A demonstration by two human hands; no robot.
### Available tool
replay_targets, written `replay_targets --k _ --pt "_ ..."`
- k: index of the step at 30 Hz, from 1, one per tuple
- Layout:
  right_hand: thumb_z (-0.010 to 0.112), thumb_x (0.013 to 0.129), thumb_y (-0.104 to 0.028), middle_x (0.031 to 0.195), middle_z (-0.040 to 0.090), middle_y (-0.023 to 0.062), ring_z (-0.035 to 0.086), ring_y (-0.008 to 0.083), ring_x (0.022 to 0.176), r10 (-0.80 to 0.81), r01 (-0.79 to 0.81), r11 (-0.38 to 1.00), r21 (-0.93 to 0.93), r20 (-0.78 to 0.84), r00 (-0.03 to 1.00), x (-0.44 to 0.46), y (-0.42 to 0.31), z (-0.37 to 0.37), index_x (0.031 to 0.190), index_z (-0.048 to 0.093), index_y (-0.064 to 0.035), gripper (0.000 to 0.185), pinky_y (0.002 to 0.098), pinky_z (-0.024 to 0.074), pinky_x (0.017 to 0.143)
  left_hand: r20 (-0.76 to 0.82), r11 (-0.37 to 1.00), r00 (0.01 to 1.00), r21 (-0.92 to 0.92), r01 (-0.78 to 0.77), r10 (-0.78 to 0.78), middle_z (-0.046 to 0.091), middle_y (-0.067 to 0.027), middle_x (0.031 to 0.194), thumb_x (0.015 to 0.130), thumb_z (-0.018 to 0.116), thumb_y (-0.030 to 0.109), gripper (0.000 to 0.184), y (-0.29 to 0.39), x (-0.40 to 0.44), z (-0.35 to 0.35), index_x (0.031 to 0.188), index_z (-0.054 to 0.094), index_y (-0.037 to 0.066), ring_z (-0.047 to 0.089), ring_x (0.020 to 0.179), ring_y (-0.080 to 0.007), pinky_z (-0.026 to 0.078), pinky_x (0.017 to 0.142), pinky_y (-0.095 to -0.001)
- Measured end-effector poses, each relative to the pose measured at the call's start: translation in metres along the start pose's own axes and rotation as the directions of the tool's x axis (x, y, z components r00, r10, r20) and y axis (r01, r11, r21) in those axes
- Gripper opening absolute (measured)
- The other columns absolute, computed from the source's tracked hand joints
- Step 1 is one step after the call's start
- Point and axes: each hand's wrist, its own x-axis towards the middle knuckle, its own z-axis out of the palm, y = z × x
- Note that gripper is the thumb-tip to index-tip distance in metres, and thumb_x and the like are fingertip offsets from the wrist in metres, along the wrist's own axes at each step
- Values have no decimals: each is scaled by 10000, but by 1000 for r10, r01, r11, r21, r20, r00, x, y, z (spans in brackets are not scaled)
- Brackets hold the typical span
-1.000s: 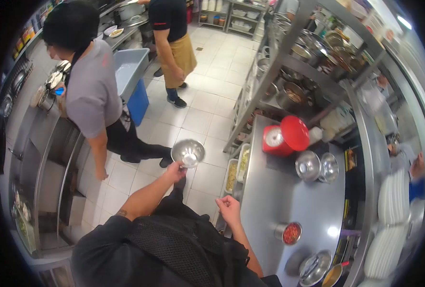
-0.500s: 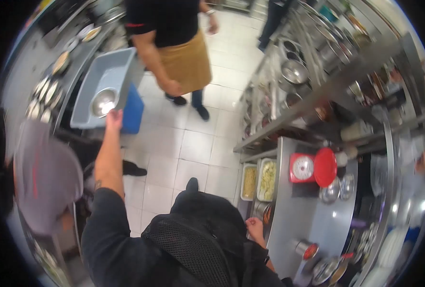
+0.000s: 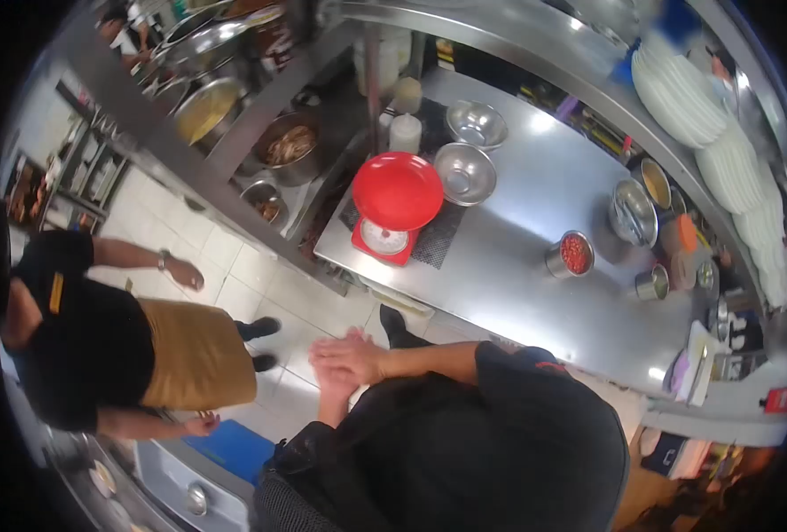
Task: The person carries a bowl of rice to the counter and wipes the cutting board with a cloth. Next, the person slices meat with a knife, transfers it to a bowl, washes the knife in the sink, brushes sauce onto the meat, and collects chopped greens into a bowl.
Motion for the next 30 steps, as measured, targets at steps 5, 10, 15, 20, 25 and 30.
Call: replay_targets --k 5,10,15,20,25,30 --pt "531 948 -477 1042 694 61 627 299 986 806 -884 163 438 458 375 -22 120 -23 1345 521 -126 530 481 492 869 -439 929 889 -258 -264 131 503 -178 1338 969 389 586 682 141 23 54 1404 406 62 478 1235 -276 345 1056 -412" --pt "408 1012 -487 1152 637 105 616 197 977 412 -404 -205 891 453 790 45 53 -51 1270 560 -38 540 335 494 875 182 -128 882 982 -139 434 551 -195 1312 1001 385 443 562 70 94 54 1353 491 17 501 1218 -318 330 1053 -408" --pt "587 971 -132 1004 693 126 670 190 966 289 -484 421 767 392 873 30 -61 -301 1257 583 21 325 291 547 831 -164 -22 986 986 165 43 673 -186 1109 905 630 272 338 61 104 -113 1138 662 29 638 994 -377 502 878 -462" --pt "652 880 -48 826 676 43 615 112 770 211 -528 849 -31 -895 393 -42 61 -462 936 685 -17 73 243 492 721 -402 211 898 907 364 182 706 -173 956 856 659 217 245 74 88 -118 1009 702 31 679 870 -326 529 791 -400" --pt "751 760 -383 1028 671 240 620 430 1001 453 -949 306 75 -889 76 -120 213 -522 1280 538 21 692 460 480 885 -621 585 768 685 434 157 715 -185 941 828 666 195 274 11 126 -137 1021 702 3 689 895 -310 527 826 -380" --pt "672 764 -190 885 684 252 659 438 842 129 -877 355 -323 -913 388 -115 246 -530 1169 596 45 474 468 519 763 -316 228 926 936 268 209 675 -199 1009 826 687 220 270 48 145 -52 1026 706 38 646 955 -299 506 873 -388"
